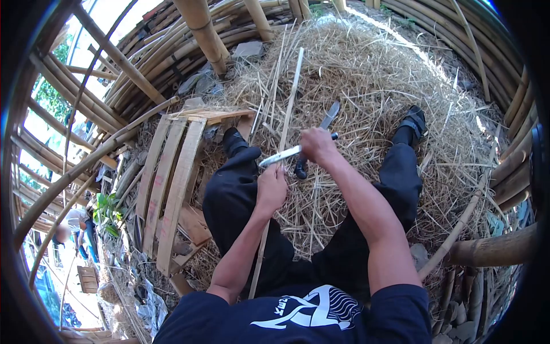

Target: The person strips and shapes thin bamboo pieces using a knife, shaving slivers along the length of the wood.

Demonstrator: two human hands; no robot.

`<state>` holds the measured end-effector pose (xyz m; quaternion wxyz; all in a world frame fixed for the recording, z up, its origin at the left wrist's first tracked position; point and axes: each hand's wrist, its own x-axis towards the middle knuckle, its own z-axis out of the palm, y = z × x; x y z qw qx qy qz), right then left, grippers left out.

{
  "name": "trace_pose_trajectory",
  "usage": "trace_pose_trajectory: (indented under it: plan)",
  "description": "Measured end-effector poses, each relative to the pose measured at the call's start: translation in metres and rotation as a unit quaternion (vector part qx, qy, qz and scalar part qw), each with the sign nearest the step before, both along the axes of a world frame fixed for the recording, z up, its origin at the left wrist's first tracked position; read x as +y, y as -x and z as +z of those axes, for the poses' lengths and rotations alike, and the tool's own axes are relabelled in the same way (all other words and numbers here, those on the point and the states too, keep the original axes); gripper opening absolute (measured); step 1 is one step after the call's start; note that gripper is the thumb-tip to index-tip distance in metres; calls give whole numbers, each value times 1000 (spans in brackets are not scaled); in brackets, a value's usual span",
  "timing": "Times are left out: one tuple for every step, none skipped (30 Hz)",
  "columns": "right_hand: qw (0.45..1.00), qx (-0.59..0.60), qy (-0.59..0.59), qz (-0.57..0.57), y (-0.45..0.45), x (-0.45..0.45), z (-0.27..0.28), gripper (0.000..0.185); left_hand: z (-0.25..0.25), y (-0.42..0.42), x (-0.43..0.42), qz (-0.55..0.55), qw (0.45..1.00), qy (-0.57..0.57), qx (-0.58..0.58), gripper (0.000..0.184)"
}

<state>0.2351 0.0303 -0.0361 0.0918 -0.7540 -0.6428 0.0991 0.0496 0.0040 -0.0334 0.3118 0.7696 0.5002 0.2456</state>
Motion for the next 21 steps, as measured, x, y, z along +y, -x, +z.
trace_pose_trajectory:
  plan:
    - [998, 8, -1, -59, -5, 0, 1, 18, 23, -1, -9, 16, 995, 102, -15, 26]
    - [993, 13, -5, -117, -19, 0, 5, 19, 18, 1, -17, 18, 995, 102, -10, 26]
    - [994, 10, -3, -109, -38, 1, 9, 19, 11, 7, -29, 3, 995, 97, 2, 25]
    - [995, 12, -1, -99, -46, 2, 7, 19, 6, 15, -37, -10, 996, 92, 18, 23]
    - [995, 23, 0, -96, -39, 2, -4, 19, 2, 22, -40, -15, 996, 83, -18, 23]
    - [995, 12, -13, -97, -36, 3, -11, 17, 4, 25, -40, -16, 996, 82, -17, 23]
    - [994, -4, -27, -104, -41, 2, -15, 17, 7, 26, -41, -22, 996, 88, -19, 23]
    - [994, -7, -23, -107, -49, -1, -19, 17, 9, 27, -48, -26, 994, 100, -21, 23]
    - [992, -16, -32, -125, -56, -2, -18, 17, 12, 28, -58, -29, 994, 104, -23, 23]
    - [988, -23, -45, -145, -64, 0, -14, 18, 16, 29, -66, -38, 994, 101, -22, 23]
    - [979, 18, -63, -192, -72, 1, -9, 18, 20, 36, -74, -44, 994, 99, -17, 23]
    - [987, -6, -30, -160, -76, -8, 6, 17, 22, 43, -79, -45, 994, 95, -16, 23]
    - [987, -17, -34, -156, -77, -4, 4, 17, 24, 49, -81, -52, 993, 106, -21, 23]
    - [988, -28, -32, -151, -75, -4, -4, 17, 24, 56, -87, -57, 990, 124, -26, 23]
    - [989, -30, -19, -146, -72, -5, -10, 17, 21, 62, -88, -62, 989, 129, -27, 23]
    - [989, -30, -6, -142, -70, -5, -14, 17, 19, 65, -87, -65, 989, 129, -29, 23]
    - [992, -24, 5, -127, -70, -5, -18, 19, 18, 70, -88, -64, 984, 162, -27, 23]
    - [992, -23, 4, -127, -65, -5, -11, 19, 17, 74, -85, -60, 979, 191, -24, 23]
    - [993, -8, 37, -113, -62, -4, -4, 20, 15, 79, -79, -63, 979, 189, -43, 23]
    - [993, 7, 69, -97, -59, -2, 5, 21, 15, 83, -73, -60, 980, 185, -44, 23]
    - [989, 50, 123, -61, -58, 1, 12, 26, 17, 85, -67, -63, 979, 183, -66, 23]
